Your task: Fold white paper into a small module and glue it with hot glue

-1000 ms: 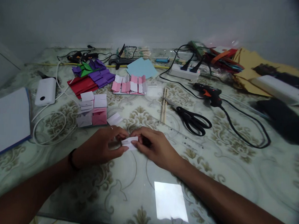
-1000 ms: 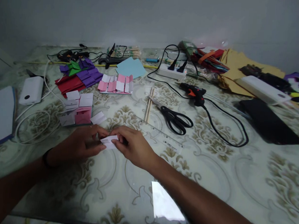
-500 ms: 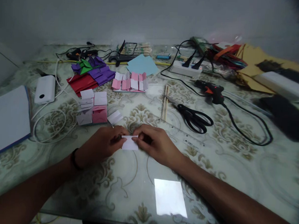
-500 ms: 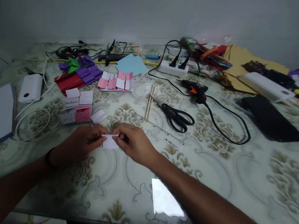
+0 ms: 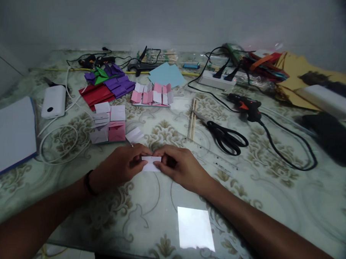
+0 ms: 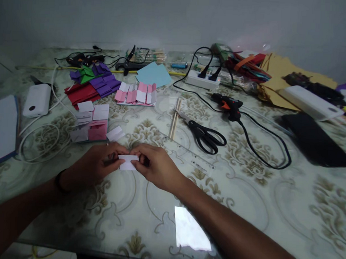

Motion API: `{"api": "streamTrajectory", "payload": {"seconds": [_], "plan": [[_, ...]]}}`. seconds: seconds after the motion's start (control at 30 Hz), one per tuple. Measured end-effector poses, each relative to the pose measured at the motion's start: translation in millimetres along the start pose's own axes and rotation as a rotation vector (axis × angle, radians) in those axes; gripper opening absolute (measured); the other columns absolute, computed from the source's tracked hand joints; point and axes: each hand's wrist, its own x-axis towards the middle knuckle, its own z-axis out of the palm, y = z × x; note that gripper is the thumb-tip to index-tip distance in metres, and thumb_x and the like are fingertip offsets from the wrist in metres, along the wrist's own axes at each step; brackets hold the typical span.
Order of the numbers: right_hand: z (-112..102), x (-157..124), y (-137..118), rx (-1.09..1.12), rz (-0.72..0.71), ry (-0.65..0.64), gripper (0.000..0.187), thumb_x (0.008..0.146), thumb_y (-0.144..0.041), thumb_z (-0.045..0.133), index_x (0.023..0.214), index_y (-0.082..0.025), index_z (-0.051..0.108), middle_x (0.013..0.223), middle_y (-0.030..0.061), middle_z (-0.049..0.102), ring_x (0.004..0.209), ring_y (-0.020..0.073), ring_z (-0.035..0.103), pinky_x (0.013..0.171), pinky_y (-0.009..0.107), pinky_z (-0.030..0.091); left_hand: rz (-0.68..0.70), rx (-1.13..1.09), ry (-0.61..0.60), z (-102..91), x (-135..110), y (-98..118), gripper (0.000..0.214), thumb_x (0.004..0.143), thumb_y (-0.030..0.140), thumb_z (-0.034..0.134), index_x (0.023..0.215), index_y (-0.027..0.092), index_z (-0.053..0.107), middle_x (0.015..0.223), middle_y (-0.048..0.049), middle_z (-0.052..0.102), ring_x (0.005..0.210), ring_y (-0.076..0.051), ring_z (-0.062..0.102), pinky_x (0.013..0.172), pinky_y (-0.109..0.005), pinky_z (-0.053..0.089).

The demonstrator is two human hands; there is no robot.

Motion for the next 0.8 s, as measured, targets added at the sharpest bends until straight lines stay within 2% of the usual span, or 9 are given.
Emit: {"api": "streamTrajectory", "payload": {"seconds": [0.3,0.47,0.6,0.8], "plan": [[-1.3,-1.3,-3.2,0.04,0.001,0.014,0.003,0.093,-0.015,0.065,0.094,-0.018,0.066,0.073,-0.0034,0.062,0.063,0.0101,0.055,0.06,0.02,0.042,-0.025,0.003,0.015,-2.6,1.4,2.3,0.003,0.094,0.019,0.063,0.096,0.02,0.066,0.071,0.0036,0.067,0.061,-0.011,0.058,0.06,-0.022,0.042],[-0.1,-0.3,-3.0,0.085,0.008,0.023,0.005,0.095,-0.015,0.061,0.092,-0.019,0.063,0.07,-0.005,0.058,0.059,0.009,0.05,0.058,0.02,0.04,-0.009,0.0,0.012,-4.0,4.4,4.1,0.006,0.093,0.015,0.06,0.089,0.019,0.06,0.067,0.0054,0.06,0.057,-0.01,0.052,0.056,-0.021,0.038],[-0.6,-0.2,-2.1,0.075,-0.022,0.023,0.009,0.092,-0.012,0.063,0.085,-0.019,0.063,0.069,-0.0054,0.056,0.059,0.0084,0.049,0.06,0.02,0.04,0.026,0.011,0.001,-4.4,4.7,2.4,0.008,0.092,0.013,0.058,0.087,0.019,0.06,0.069,0.0041,0.06,0.06,-0.01,0.053,0.06,-0.022,0.039],[-1.5,-1.5,0.1,0.037,-0.048,0.02,0.011,0.089,-0.008,0.062,0.087,-0.018,0.066,0.069,-0.0049,0.056,0.06,0.0085,0.051,0.059,0.02,0.039,0.078,0.031,-0.028,-6.8,4.0,-6.8,0.011,0.092,0.014,0.059,0.092,0.019,0.068,0.074,0.0022,0.069,0.064,-0.012,0.058,0.065,-0.024,0.042]]}}
